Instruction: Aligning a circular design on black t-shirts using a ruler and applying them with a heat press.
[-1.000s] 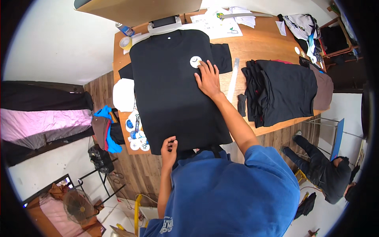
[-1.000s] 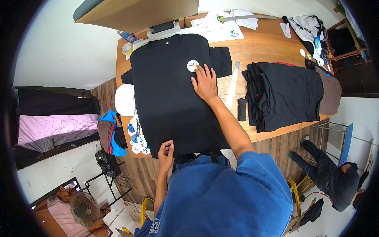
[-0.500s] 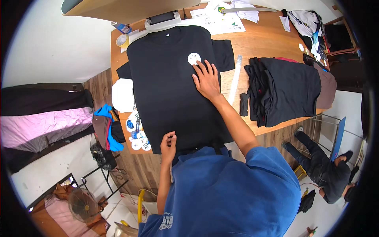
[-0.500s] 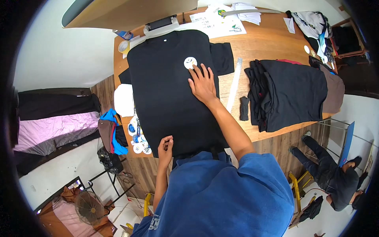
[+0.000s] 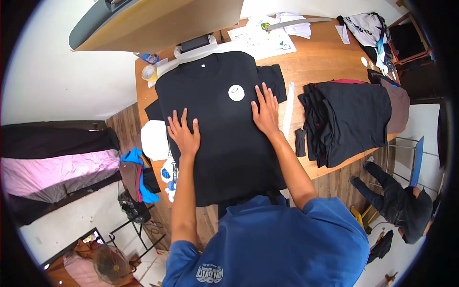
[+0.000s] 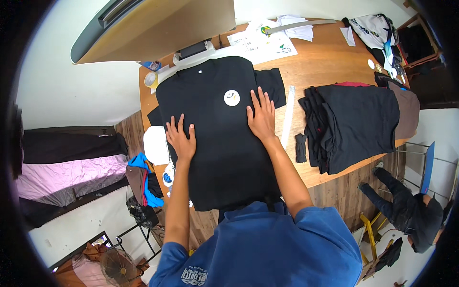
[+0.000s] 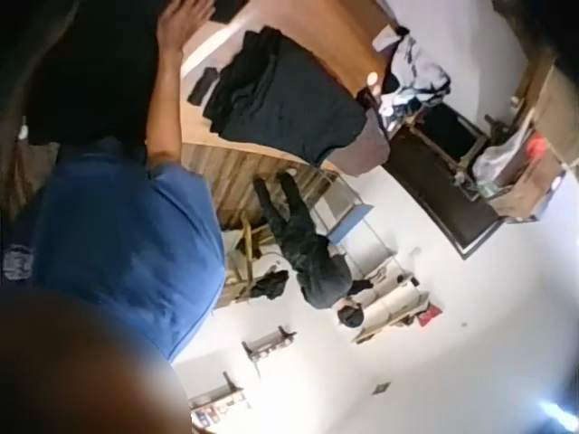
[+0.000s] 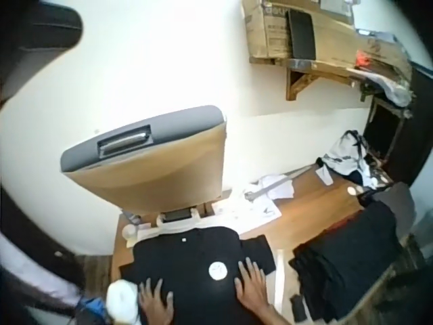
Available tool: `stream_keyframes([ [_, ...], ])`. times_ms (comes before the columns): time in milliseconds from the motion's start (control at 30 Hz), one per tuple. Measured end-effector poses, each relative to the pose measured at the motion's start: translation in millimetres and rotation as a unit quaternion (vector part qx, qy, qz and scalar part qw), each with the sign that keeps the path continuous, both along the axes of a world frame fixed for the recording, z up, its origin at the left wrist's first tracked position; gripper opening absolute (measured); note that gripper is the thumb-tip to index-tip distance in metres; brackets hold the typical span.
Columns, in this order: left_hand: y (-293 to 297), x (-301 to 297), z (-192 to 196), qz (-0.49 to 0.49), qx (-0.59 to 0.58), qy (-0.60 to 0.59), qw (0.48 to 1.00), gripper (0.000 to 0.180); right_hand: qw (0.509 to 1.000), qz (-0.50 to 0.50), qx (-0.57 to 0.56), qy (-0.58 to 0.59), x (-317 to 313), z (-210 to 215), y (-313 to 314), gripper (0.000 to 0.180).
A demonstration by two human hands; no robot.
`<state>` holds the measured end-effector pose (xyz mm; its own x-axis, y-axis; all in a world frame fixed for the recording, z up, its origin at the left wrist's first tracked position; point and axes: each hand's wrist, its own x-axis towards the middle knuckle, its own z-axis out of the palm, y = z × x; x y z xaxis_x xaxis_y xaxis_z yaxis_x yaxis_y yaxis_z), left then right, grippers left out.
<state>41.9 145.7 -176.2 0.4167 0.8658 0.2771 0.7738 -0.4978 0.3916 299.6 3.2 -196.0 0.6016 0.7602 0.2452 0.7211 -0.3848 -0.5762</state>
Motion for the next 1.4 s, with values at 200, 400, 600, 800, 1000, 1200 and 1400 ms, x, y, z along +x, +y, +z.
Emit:
stream_keyframes([
  [200,28.0,-11.6,-12.3,0.013,-0.098,0.210,0.973,0.063,0.991,0.007,-0.116,0.061,-10.5,-6.2,11.4,0.059],
  [400,29.0,-18.7,-18.3,0.023,-0.090,0.210,0.973,0.065,0.995,0.021,-0.098,0.029,-18.4,-5.4,14.8,0.059],
  [600,29.4,-16.6,-21.2,0.007,-0.034,0.179,0.983,0.065,0.994,-0.001,-0.101,0.040,-18.7,-6.3,7.8,0.059],
  [800,32.0,-18.3,-24.2,0.005,-0.024,0.173,0.985,0.066,0.994,-0.006,-0.106,0.034,-18.7,-7.5,8.4,0.058],
  [1000,30.6,-22.3,-28.3,0.010,-0.007,0.169,0.985,0.066,0.993,-0.014,-0.100,-0.059,-30.8,3.6,16.2,0.055],
  [1200,30.1,-20.8,-24.2,0.020,-0.003,0.162,0.987,0.065,0.991,0.096,-0.016,-0.096,-54.7,7.0,27.8,0.044],
  [1400,25.2,-19.7,-18.4,0.020,-0.024,0.142,0.989,0.065,0.992,0.075,-0.058,-0.083,-58.6,-0.9,19.5,0.046],
])
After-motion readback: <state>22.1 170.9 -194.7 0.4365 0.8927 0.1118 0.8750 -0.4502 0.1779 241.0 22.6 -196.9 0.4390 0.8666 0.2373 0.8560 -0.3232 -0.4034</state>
